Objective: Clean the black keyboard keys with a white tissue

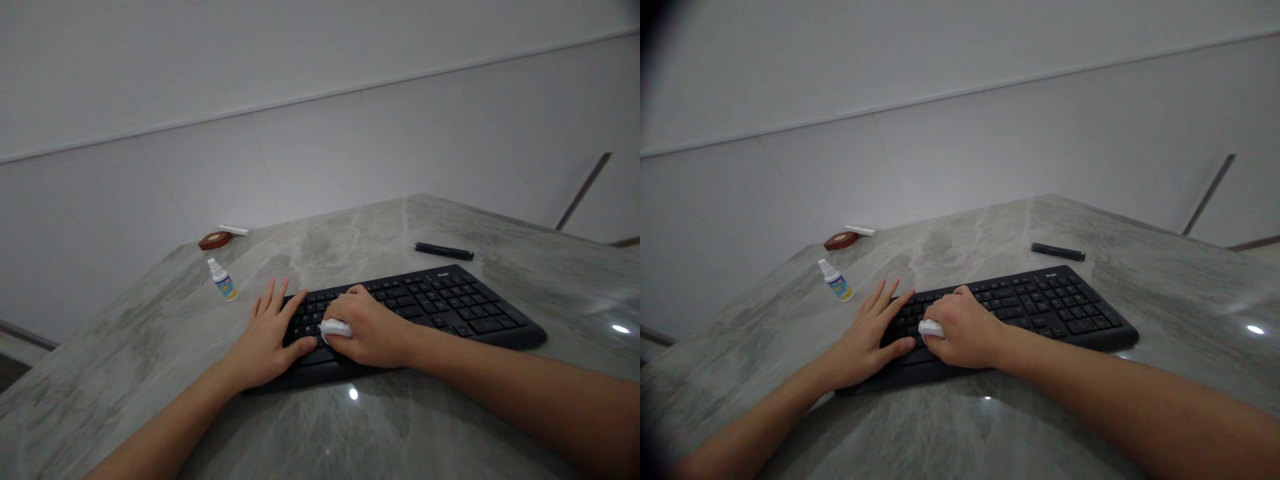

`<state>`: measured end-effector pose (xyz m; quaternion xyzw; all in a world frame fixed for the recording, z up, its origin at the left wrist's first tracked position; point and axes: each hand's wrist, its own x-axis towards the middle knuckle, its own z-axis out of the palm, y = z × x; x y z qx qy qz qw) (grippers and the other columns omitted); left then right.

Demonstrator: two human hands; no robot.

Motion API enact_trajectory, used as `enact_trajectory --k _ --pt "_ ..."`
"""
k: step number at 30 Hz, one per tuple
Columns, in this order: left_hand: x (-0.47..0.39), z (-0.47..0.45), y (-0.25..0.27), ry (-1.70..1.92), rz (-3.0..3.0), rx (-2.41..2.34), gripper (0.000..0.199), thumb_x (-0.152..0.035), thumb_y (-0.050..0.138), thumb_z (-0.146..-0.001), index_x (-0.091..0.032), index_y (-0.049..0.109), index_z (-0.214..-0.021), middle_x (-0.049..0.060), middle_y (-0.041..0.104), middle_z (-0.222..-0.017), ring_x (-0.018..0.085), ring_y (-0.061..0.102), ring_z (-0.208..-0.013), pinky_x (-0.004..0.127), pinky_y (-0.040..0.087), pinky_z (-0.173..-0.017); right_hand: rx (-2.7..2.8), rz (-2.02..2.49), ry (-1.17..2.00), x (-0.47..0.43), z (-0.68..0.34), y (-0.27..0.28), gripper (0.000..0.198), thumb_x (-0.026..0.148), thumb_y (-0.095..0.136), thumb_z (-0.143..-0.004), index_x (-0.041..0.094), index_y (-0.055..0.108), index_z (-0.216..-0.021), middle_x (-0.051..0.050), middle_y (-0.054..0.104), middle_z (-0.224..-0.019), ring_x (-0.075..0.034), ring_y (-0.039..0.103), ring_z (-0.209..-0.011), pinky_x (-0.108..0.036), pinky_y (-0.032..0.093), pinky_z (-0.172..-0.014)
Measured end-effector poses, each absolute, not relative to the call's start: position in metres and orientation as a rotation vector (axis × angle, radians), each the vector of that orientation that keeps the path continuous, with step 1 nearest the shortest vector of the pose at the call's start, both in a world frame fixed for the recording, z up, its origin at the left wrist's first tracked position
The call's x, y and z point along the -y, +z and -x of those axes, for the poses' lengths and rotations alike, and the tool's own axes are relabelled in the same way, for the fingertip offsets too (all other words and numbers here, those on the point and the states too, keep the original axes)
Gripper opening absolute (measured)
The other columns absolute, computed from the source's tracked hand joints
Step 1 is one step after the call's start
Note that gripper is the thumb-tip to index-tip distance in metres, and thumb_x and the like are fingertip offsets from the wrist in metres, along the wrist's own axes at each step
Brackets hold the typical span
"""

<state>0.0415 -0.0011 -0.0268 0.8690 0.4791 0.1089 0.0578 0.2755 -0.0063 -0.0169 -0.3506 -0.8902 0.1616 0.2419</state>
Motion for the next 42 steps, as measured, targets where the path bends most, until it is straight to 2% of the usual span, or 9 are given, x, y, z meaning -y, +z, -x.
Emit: enact_trajectory --k 8,12,17,19,26,29,32,36,42 --pt "-0.013 -0.029 -0.033 0.358 -2.484 -1.611 0.084 -0.066 0.064 -0.085 -0.024 0.037 -0.153 0.020 0.027 -0.161 0.049 0.015 -0.148 0.068 0.030 -0.110 2.436 0.976 0.451 0.006 -0.275 -0.015 0.009 0.018 0.060 -0.084 0.016 0.067 -0.079 -0.004 0.072 -0.084 -0.020 0.065 -0.085 -0.039 0.035 -0.090" --pt "-0.015 -0.026 -0.035 0.408 -2.495 -1.587 0.076 -0.060 0.061 -0.088 -0.022 0.040 -0.151 0.018 0.034 -0.159 0.044 0.022 -0.148 0.063 0.032 -0.112 2.432 1.005 0.444 0.007 -0.276 -0.016 0.009 0.018 0.060 -0.083 0.016 0.065 -0.076 -0.004 0.071 -0.082 -0.020 0.064 -0.083 -0.038 0.035 -0.089" --pt "-0.025 -0.027 -0.038 0.452 -2.445 -1.751 0.055 -0.046 0.047 -0.097 -0.012 0.055 -0.140 0.018 0.053 -0.143 0.034 0.050 -0.134 0.050 0.038 -0.113 2.425 1.054 0.422 0.008 -0.272 -0.017 0.010 0.018 0.059 -0.084 0.016 0.063 -0.075 -0.003 0.070 -0.081 -0.020 0.063 -0.083 -0.038 0.034 -0.090" --pt "-0.028 -0.028 -0.040 0.438 -2.437 -1.775 0.054 -0.044 0.044 -0.098 -0.010 0.056 -0.138 0.018 0.057 -0.139 0.032 0.053 -0.131 0.048 0.040 -0.113 2.433 1.016 0.412 0.008 -0.271 -0.018 0.009 0.018 0.059 -0.084 0.016 0.064 -0.077 -0.004 0.070 -0.083 -0.019 0.063 -0.084 -0.038 0.034 -0.089" --pt "-0.019 -0.034 -0.041 0.320 -2.427 -1.872 0.058 -0.050 0.041 -0.100 -0.016 0.048 -0.147 0.021 0.040 -0.154 0.045 0.025 -0.147 0.067 0.027 -0.112 2.477 0.992 0.365 0.007 -0.275 -0.016 0.008 0.018 0.061 -0.081 0.016 0.064 -0.074 -0.003 0.069 -0.080 -0.019 0.062 -0.082 -0.038 0.032 -0.091" --pt "-0.010 -0.040 -0.034 0.214 -2.532 -1.823 0.058 -0.050 0.042 -0.101 -0.021 0.041 -0.151 0.018 0.029 -0.161 0.045 0.013 -0.150 0.074 0.017 -0.112 2.449 1.002 0.369 0.006 -0.275 -0.017 0.009 0.020 0.059 -0.084 0.016 0.065 -0.078 -0.004 0.070 -0.084 -0.020 0.062 -0.085 -0.039 0.031 -0.092" --pt "0.000 -0.045 -0.024 0.085 -2.741 -1.503 0.054 -0.043 0.034 -0.105 -0.022 0.033 -0.155 0.014 0.016 -0.165 0.040 0.011 -0.151 0.069 0.016 -0.116 2.477 0.953 0.356 0.006 -0.274 -0.017 0.009 0.019 0.059 -0.082 0.017 0.062 -0.075 -0.003 0.068 -0.079 -0.018 0.061 -0.082 -0.037 0.032 -0.089" --pt "0.008 -0.047 -0.015 -0.015 -2.857 -1.084 0.053 -0.035 0.029 -0.107 -0.025 0.020 -0.159 0.006 0.012 -0.166 0.032 0.009 -0.153 0.062 0.017 -0.120 2.495 0.931 0.341 0.005 -0.275 -0.015 0.011 0.016 0.060 -0.079 0.017 0.058 -0.068 0.000 0.064 -0.072 -0.016 0.057 -0.075 -0.036 0.032 -0.089" --pt "0.008 -0.047 -0.014 0.007 -2.824 -1.079 0.052 -0.033 0.030 -0.108 -0.027 0.018 -0.159 0.004 0.013 -0.166 0.031 0.009 -0.153 0.063 0.015 -0.120 2.459 0.885 0.356 0.006 -0.274 -0.017 0.008 0.016 0.058 -0.083 0.018 0.062 -0.076 -0.001 0.066 -0.079 -0.017 0.058 -0.080 -0.036 0.032 -0.088"
